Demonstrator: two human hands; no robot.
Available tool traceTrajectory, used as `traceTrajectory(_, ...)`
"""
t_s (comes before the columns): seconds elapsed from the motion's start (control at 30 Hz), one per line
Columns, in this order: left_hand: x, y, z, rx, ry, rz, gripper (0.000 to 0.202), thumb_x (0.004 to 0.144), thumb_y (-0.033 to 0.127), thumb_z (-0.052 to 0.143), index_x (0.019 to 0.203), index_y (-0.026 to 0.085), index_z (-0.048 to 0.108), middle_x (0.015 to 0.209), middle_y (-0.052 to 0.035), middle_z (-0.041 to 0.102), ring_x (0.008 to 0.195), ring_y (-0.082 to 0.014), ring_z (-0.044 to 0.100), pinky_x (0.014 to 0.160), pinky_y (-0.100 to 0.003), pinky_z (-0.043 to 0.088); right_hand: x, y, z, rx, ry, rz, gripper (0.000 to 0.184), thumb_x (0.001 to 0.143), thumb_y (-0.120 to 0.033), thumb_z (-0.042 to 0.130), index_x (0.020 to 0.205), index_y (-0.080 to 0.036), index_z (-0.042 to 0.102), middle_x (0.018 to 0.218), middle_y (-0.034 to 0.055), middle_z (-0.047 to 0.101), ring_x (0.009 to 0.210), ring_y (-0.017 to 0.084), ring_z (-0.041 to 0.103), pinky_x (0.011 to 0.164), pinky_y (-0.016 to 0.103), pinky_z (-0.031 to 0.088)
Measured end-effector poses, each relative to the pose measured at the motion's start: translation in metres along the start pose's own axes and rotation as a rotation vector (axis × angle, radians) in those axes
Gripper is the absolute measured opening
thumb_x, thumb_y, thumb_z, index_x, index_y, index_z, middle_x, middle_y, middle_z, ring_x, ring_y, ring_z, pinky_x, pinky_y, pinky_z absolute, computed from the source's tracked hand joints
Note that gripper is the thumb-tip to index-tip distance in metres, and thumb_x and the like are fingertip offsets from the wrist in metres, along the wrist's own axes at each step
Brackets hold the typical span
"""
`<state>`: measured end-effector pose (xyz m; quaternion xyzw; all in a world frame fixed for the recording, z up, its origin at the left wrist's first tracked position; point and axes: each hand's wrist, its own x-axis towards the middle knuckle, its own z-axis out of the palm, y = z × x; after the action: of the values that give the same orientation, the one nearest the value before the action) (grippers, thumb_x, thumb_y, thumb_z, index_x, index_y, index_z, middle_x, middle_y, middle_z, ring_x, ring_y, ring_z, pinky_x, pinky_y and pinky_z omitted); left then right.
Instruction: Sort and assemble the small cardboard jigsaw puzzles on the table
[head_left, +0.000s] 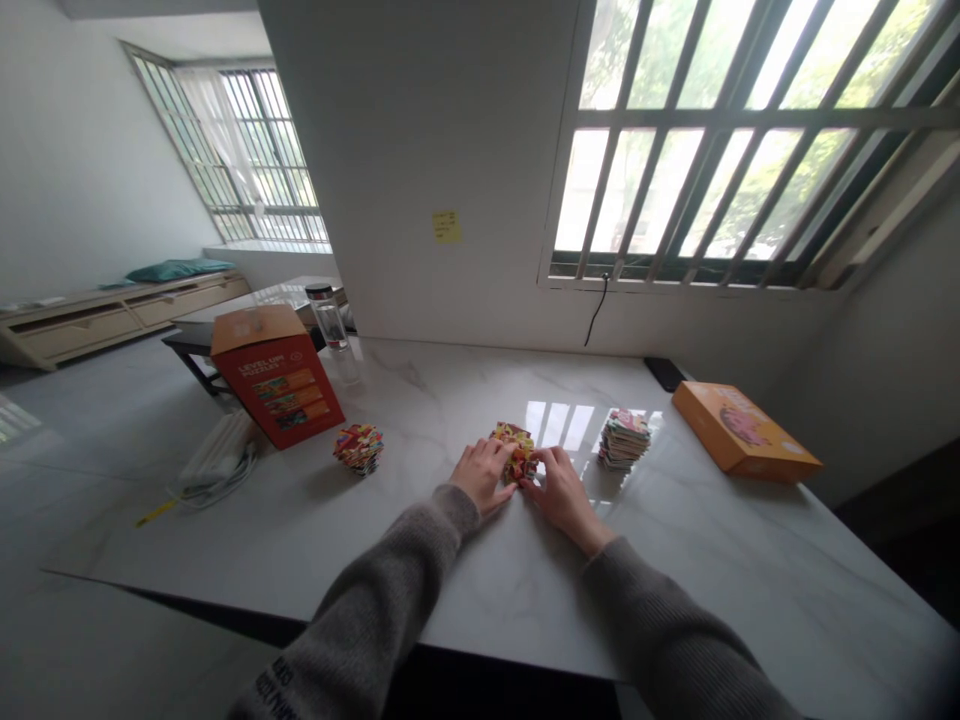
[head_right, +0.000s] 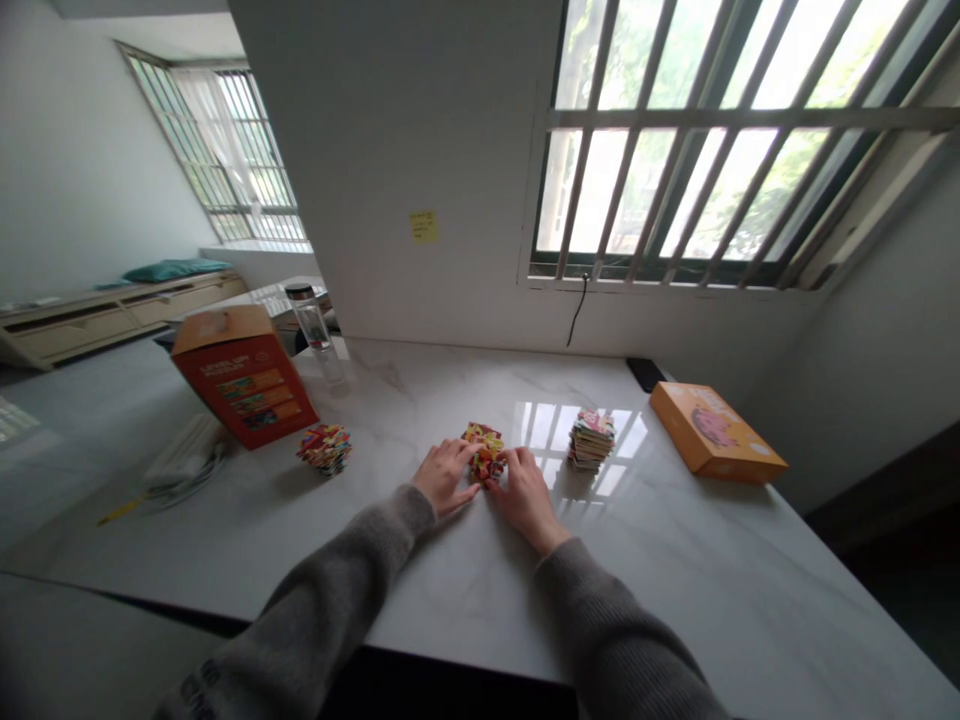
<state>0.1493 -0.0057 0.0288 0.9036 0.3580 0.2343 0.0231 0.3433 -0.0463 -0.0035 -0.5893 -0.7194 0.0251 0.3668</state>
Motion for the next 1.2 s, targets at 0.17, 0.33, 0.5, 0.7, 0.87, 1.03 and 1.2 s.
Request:
traceTrajectory(0.17, 0.002, -0.002, 0.016, -0.012, 0.031, 0.014, 0.066, 0.077, 0.029, 0.070, 0.139, 0.026, 0.045, 0.128, -0.0121, 0.053, 0.117, -0.0331, 0.048, 0.095, -0.048, 0.042, 0.000, 0.002, 0.001, 0.043, 0.005, -0.043, 0.052, 0.083, -0.019, 0.063, 0.133, -0.022, 0.049, 0.116, 0.0114, 0.056, 0.105, 0.028, 0.057, 0.090, 0.044, 0.053)
traceTrajectory(0.33, -0.001, -0.004, 0.020, -0.013, 0.032, -0.022, 0.057, 0.077, 0.024, 0.069, 0.132, 0.025, 0.052, 0.124, -0.0110, 0.055, 0.116, -0.0315, 0.048, 0.095, -0.047, 0.044, -0.001, -0.001, -0.002, 0.104, -0.001, -0.081, 0.039, 0.082, -0.011, 0.059, 0.120, -0.023, 0.058, 0.110, 0.0093, 0.055, 0.105, 0.026, 0.055, 0.093, 0.044, 0.052)
traceTrajectory(0.5, -0.001, -0.003, 0.017, -0.034, 0.030, 0.029, 0.052, 0.079, 0.022, 0.068, 0.129, 0.027, 0.054, 0.130, -0.0086, 0.055, 0.119, -0.0304, 0.047, 0.096, -0.047, 0.043, 0.000, -0.007, -0.006, 0.115, 0.008, -0.088, 0.033, 0.084, -0.011, 0.057, 0.115, -0.023, 0.058, 0.113, 0.0090, 0.056, 0.107, 0.027, 0.054, 0.094, 0.044, 0.051)
traceTrajectory(0.7, -0.001, -0.005, 0.015, -0.056, 0.032, 0.056, 0.047, 0.080, 0.020, 0.067, 0.126, 0.027, 0.057, 0.131, -0.0056, 0.060, 0.118, -0.0290, 0.048, 0.096, -0.047, 0.042, -0.001, -0.005, -0.002, 0.082, 0.034, -0.037, 0.046, 0.082, -0.012, 0.060, 0.127, -0.022, 0.054, 0.109, 0.0095, 0.055, 0.105, 0.027, 0.053, 0.095, 0.044, 0.050)
traceTrajectory(0.87, -0.002, -0.009, 0.020, -0.060, 0.050, 0.096, 0.042, 0.082, 0.015, 0.064, 0.122, 0.026, 0.060, 0.132, -0.0031, 0.061, 0.117, -0.0277, 0.049, 0.097, -0.047, 0.040, -0.002, -0.001, 0.000, 0.152, 0.031, -0.001, 0.053, 0.080, -0.014, 0.062, 0.132, -0.021, 0.053, 0.106, 0.0089, 0.054, 0.100, 0.025, 0.056, 0.094, 0.042, 0.050)
traceTrajectory(1.03, -0.003, -0.006, 0.020, -0.091, 0.096, 0.097, 0.045, 0.080, 0.014, 0.063, 0.124, 0.026, 0.060, 0.128, -0.0054, 0.061, 0.115, -0.0267, 0.051, 0.095, -0.043, 0.040, 0.001, -0.004, -0.005, 0.334, 0.036, 0.158, 0.026, 0.083, -0.025, 0.061, 0.108, -0.019, 0.064, 0.085, 0.0034, 0.056, 0.074, 0.019, 0.055, 0.071, 0.033, 0.049)
traceTrajectory(1.2, -0.009, -0.002, 0.011, -0.129, 0.179, 0.095, 0.058, 0.075, 0.031, 0.073, 0.130, 0.024, 0.055, 0.123, -0.0088, 0.061, 0.112, -0.0286, 0.052, 0.094, -0.043, 0.040, 0.003, -0.008, -0.010, 0.764, -0.005, 0.407, 0.028, 0.083, -0.048, 0.064, 0.084, -0.020, 0.058, 0.064, -0.0032, 0.054, 0.056, 0.013, 0.048, 0.053, 0.026, 0.037)
